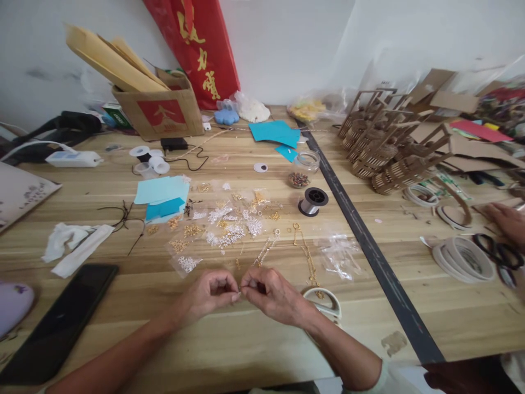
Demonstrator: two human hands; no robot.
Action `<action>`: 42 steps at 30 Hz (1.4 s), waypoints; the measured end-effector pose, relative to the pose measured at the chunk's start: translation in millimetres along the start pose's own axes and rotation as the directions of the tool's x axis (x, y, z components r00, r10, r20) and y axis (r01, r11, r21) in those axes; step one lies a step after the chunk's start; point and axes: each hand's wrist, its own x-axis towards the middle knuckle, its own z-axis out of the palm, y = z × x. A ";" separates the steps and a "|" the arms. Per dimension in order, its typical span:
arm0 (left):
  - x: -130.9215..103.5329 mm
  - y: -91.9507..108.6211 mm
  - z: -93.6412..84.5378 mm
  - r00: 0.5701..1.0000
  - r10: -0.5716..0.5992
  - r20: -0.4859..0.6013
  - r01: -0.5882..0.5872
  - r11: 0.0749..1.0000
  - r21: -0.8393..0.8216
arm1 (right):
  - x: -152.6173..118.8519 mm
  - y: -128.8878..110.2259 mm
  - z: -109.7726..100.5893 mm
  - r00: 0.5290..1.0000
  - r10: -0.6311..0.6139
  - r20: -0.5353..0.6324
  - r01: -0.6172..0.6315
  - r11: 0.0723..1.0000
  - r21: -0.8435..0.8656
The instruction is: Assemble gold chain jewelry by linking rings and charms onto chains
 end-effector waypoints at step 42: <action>2.2 11.3 -6.3 0.990 -0.144 -0.011 0.134 0.940 -0.313 | -1.5 4.5 1.4 0.996 -0.083 0.022 0.085 0.992 -0.091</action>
